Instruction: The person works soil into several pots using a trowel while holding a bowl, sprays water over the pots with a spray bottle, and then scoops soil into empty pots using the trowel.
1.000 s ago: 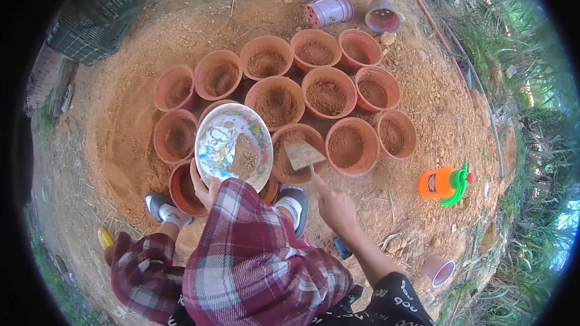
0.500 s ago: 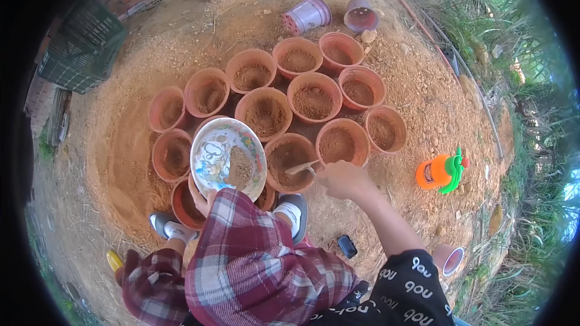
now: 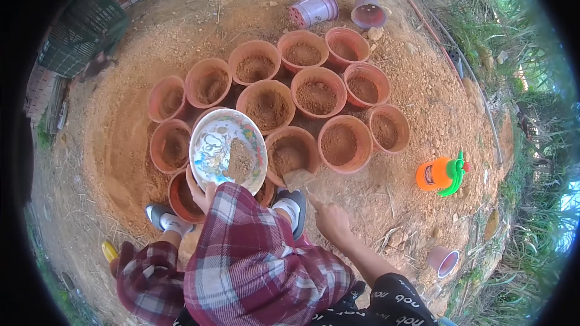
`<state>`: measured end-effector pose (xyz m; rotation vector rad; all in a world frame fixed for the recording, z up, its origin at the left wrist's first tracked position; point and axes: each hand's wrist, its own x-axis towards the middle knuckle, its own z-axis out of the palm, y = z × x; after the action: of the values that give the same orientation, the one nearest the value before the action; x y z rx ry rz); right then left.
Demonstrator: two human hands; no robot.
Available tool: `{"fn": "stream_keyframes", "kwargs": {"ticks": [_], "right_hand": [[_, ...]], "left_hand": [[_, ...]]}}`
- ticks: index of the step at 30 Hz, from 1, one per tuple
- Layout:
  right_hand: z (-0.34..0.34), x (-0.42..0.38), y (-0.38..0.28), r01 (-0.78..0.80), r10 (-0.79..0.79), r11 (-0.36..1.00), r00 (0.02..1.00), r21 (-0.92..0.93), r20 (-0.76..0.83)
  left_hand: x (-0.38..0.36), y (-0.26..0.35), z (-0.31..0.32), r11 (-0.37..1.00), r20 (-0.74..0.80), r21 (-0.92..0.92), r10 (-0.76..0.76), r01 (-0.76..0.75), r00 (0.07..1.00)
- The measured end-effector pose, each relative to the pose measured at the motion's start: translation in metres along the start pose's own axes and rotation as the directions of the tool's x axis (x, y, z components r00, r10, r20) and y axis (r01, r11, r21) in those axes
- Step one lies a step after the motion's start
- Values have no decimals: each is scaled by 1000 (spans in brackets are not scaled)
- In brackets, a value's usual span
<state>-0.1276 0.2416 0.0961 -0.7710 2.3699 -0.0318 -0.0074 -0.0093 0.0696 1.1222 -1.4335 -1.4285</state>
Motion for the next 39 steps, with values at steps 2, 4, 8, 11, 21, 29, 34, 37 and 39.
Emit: {"fn": "stream_keyframes", "kwargs": {"ticks": [2,4,8,11,21,29,34,37,39], "right_hand": [[6,-1,-1,36,-27,997,990,63,-141],[1,2,-4,26,-8,994,986,104,-169],[-5,28,-10,2,21,990,987,140,-159],[19,56,-6,124,-58,959,967,256,-250],[-112,21,-1,-149,23,930,935,335,353],[-41,78,-9,153,-153,988,988,22,-7],[-58,58,-1,272,-269,955,962,-122,40],[-104,40,-8,360,-358,926,933,-115,42],[-102,37,-13,348,-344,934,937,-84,59]], "left_hand": [[3,-1,0,999,0,-6,33,-33,999],[3,0,0,1000,9,9,2,-2,1000],[2,2,1,1000,11,11,0,0,1000],[1,3,0,1000,10,6,25,-25,1000],[2,6,0,998,3,55,30,-30,1000],[1,4,4,999,2,-38,39,-39,999],[3,1,1,998,16,7,64,-64,998],[6,2,4,998,3,0,61,-61,998],[3,0,2,999,8,9,37,-37,999]]}}
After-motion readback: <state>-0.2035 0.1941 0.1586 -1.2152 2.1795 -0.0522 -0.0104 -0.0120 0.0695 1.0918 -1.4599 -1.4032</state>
